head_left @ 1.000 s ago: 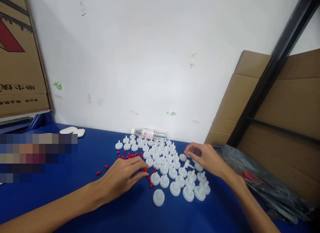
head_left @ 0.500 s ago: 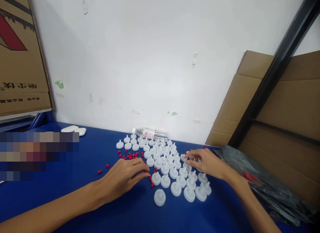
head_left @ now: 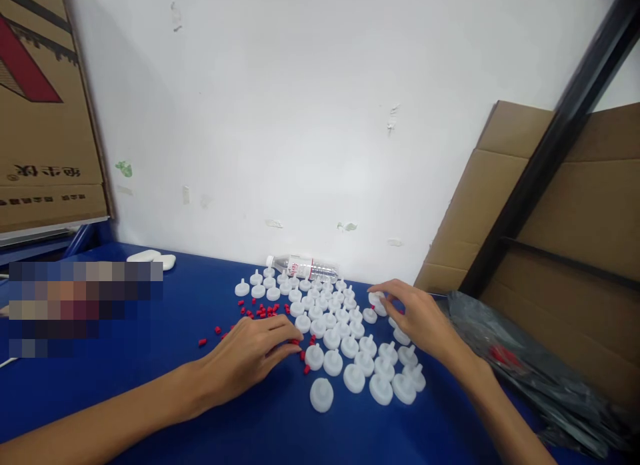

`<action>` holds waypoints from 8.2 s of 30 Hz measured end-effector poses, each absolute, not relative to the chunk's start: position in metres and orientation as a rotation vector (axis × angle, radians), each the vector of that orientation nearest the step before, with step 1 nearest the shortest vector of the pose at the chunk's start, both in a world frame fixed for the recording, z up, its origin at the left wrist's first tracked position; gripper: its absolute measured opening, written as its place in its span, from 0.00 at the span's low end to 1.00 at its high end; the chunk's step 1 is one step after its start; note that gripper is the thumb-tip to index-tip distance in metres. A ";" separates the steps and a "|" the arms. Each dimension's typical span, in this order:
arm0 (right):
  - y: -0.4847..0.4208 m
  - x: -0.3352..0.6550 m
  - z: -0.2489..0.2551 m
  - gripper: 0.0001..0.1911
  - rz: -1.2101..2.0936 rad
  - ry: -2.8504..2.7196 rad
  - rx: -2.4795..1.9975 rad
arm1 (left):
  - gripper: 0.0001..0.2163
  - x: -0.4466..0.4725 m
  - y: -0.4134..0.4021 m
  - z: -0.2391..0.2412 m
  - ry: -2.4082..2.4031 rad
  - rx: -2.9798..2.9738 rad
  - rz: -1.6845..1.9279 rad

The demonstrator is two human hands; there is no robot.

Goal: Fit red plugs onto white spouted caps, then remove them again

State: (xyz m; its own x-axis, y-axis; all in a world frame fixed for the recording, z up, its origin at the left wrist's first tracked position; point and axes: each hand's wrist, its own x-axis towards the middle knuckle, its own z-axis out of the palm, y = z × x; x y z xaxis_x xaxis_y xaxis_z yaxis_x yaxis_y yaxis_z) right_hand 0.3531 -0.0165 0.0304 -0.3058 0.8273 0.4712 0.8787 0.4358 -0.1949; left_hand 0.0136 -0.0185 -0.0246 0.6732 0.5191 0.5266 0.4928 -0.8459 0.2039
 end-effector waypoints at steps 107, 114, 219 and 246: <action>-0.013 0.371 0.034 0.11 -0.195 -2.150 -1.510 | 0.09 0.022 -0.019 -0.023 1.040 2.678 0.518; -0.011 0.374 0.027 0.13 0.154 -2.266 -1.659 | 0.09 0.023 -0.020 -0.021 1.038 2.663 0.525; -0.055 0.257 -0.007 0.13 -0.393 -2.292 -0.709 | 0.10 0.023 -0.026 -0.028 0.742 2.647 1.040; -0.037 0.336 0.038 0.11 -0.618 -1.979 -1.363 | 0.13 0.021 -0.024 -0.022 1.102 2.706 0.664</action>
